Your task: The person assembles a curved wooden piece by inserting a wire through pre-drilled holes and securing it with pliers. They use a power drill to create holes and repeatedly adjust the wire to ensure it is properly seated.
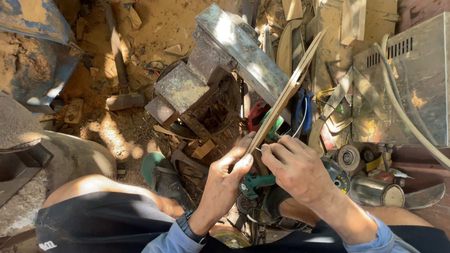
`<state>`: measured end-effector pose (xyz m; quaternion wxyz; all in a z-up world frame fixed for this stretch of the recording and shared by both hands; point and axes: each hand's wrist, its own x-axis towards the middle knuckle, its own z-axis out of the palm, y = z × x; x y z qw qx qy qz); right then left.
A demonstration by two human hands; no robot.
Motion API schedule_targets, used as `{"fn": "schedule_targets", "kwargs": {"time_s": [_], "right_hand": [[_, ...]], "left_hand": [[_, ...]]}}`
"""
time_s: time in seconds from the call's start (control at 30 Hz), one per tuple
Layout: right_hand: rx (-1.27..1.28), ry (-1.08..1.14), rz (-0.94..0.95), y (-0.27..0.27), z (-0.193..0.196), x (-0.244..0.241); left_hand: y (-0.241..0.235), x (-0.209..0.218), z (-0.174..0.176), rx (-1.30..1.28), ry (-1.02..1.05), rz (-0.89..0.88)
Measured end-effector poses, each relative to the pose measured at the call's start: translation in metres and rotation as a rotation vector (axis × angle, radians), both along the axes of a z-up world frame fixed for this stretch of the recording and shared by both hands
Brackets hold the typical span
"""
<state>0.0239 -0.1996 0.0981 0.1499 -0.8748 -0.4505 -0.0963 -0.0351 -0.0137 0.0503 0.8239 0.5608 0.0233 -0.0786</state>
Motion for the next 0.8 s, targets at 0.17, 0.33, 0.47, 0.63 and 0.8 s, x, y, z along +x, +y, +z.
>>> {"fn": "schedule_targets", "kwargs": {"time_s": [0.17, 0.33, 0.47, 0.63, 0.8], "right_hand": [[0.502, 1.172, -0.503, 0.001, -0.013, 0.002], [0.185, 0.305, -0.088, -0.006, -0.013, 0.001], [0.182, 0.422, -0.166, -0.006, -0.018, -0.001], [0.701, 1.456, -0.506, -0.002, -0.030, 0.004], [-0.031, -0.064, 0.099, -0.009, -0.023, 0.002]], "left_hand": [[0.000, -0.004, -0.003, 0.175, 0.144, -0.047], [0.002, -0.004, -0.001, 0.156, 0.065, -0.042], [0.003, -0.003, 0.005, 0.163, -0.062, 0.009], [0.003, -0.001, 0.010, 0.160, 0.025, -0.005], [0.002, -0.002, 0.006, 0.202, 0.005, 0.008]]}}
